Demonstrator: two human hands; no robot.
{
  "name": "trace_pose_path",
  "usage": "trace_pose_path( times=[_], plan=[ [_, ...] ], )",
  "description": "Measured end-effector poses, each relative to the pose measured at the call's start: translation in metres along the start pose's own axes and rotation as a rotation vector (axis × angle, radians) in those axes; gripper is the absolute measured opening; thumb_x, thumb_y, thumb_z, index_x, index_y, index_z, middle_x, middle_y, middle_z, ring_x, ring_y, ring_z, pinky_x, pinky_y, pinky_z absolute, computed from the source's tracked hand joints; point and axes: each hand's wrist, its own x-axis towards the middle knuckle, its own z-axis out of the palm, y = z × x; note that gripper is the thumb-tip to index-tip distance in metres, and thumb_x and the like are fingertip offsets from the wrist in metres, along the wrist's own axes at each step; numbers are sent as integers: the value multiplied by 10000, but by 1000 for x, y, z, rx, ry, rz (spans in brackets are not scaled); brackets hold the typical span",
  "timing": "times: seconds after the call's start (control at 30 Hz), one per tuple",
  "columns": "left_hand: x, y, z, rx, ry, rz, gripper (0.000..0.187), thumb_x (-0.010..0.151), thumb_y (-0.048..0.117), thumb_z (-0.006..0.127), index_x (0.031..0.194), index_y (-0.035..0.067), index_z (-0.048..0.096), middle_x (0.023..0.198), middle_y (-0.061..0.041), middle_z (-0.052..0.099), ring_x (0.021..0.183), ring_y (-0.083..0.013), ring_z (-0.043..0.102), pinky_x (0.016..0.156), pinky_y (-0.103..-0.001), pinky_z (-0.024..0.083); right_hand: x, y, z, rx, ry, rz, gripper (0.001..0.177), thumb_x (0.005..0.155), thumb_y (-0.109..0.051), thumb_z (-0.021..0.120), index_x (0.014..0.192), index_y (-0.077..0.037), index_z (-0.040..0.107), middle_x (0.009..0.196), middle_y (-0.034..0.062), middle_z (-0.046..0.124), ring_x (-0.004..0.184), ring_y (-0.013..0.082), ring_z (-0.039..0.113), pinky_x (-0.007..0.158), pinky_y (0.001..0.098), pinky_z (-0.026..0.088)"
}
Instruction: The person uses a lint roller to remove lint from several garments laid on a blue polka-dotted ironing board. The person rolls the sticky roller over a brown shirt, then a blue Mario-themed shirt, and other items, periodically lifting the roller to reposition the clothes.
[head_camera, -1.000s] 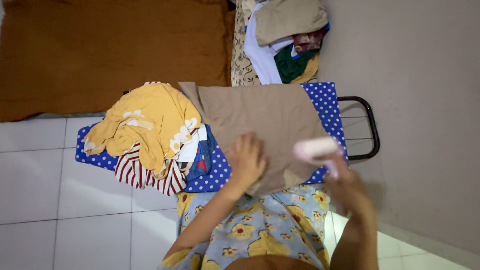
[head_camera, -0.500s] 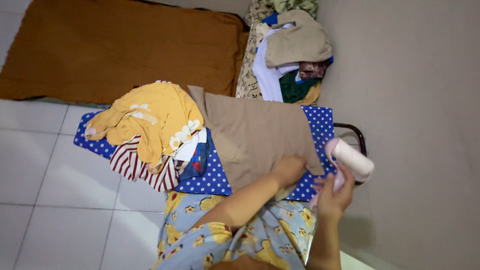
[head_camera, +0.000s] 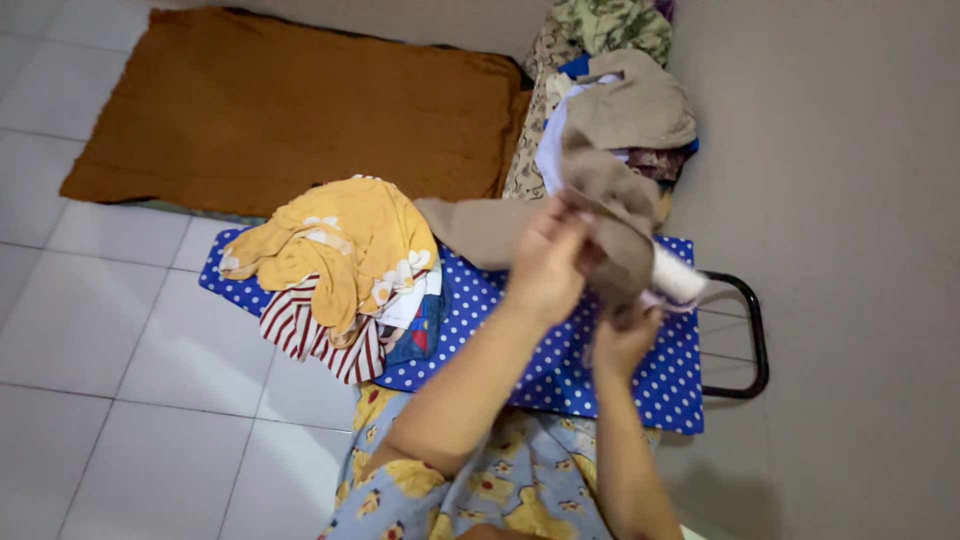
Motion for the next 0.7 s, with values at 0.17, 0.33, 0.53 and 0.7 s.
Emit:
trace_pose_path(
  times=[0.17, 0.33, 0.53, 0.7],
  plan=[
    [0, 60, 46, -157, -113, 135, 263, 1024, 8, 530, 1272, 65, 597, 1195, -78, 666, 1100, -219, 653, 995, -401, 532, 21, -84, 32, -101, -257, -150, 677, 884, -134, 799, 1453, -8, 454, 1400, 170, 496, 1321, 290, 508, 1138, 408, 413],
    [-12, 43, 59, -72, -146, 223, 265, 1032, -21, 534, 1287, 27, 589, 1261, -75, 655, 1198, -212, 635, 1113, -395, 485, -8, -128, 72, -135, -268, -557, 770, 794, -137, 776, 1443, 4, 386, 1438, 224, 432, 1353, 333, 446, 1138, 405, 373],
    [34, 55, 7, 357, 61, 381, 208, 1046, 34, 563, 1246, -2, 611, 1167, -86, 667, 1088, -224, 632, 1023, -381, 505, 34, -44, 69, -68, -123, 33, 646, 884, -144, 693, 1413, 12, 357, 1367, 196, 540, 1245, 317, 586, 1072, 430, 493],
    [130, 98, -4, 436, 169, 141, 206, 1001, 83, 576, 1200, 56, 618, 1055, -59, 642, 921, -191, 567, 836, -414, 513, 185, -30, 45, -690, -7, -484, 308, 861, -47, 722, 1152, -95, 811, 1239, 240, 523, 1179, 436, 524, 1033, 488, 436]
  ],
)
